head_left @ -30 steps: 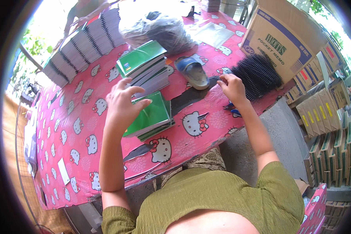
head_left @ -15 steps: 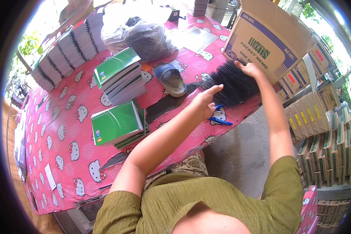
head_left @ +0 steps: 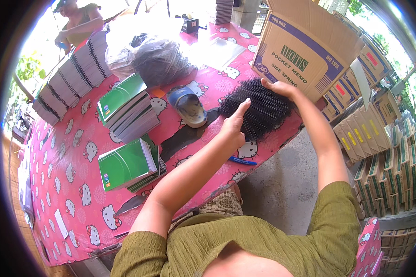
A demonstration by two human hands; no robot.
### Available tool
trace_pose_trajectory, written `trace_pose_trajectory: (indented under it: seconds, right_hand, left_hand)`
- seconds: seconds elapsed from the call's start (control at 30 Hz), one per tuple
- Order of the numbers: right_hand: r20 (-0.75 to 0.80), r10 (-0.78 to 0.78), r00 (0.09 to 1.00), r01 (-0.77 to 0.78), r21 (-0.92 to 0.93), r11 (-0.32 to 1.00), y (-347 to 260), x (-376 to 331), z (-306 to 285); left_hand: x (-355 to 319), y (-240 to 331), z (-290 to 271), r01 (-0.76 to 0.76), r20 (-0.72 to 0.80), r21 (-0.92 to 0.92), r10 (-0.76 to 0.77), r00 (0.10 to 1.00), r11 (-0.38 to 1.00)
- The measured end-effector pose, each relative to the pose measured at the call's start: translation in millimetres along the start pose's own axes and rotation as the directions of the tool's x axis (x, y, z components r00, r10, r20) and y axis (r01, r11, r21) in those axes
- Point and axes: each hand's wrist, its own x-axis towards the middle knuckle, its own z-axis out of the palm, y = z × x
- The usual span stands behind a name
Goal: The person assembles notebooks by threading a spiral spring through the punched holes of stacks of covers and pages, then trims the excess spring with pliers and bends the ends by hand.
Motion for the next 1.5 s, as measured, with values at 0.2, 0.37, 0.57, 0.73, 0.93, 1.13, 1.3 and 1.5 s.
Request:
trace_pose_trajectory:
  seconds: [0.2,0.37,0.57,0.73,0.93,1.13,1.3,1.5]
  right_hand:
    - [-0.036,-0.069,0.997,0.070,0.028,0.997,-20,-12,26]
    - [0.289,-0.095,0.953,-0.072,0.516,0.853,12,-9,2]
    - [0.300,-0.278,0.912,-0.079,0.797,0.599,-14,-24,21]
    - [0.330,-0.395,0.857,-0.137,0.886,0.444,5,-8,38]
    - [0.222,-0.498,0.838,0.068,0.864,0.499,-31,-48,45]
    - [0.065,-0.507,0.859,0.211,0.858,0.469,-34,-96,46]
    - [-0.347,-0.584,0.734,0.673,0.490,0.554,-29,-122,24]
    - [-0.353,-0.625,0.696,0.707,0.490,0.510,-37,-127,3]
  left_hand:
    - [25,-4,-13,-0.062,0.073,-0.036,0.064,0.995,0.997]
    - [6,12,1,0.016,0.140,-0.074,-0.005,0.990,0.997]
    - [51,13,-6,0.109,0.185,-0.144,-0.081,0.979,0.984]
    - [25,21,10,0.173,0.407,-0.198,-0.079,0.910,0.965]
    - [19,23,-12,0.108,0.531,-0.152,-0.011,0.847,0.983]
    - [-7,20,-7,-0.310,0.541,0.068,0.226,0.810,0.948]
    - [-10,37,10,-0.835,0.658,0.165,0.572,0.489,0.525]
    - [10,52,13,-0.954,0.783,0.098,0.569,0.249,0.284]
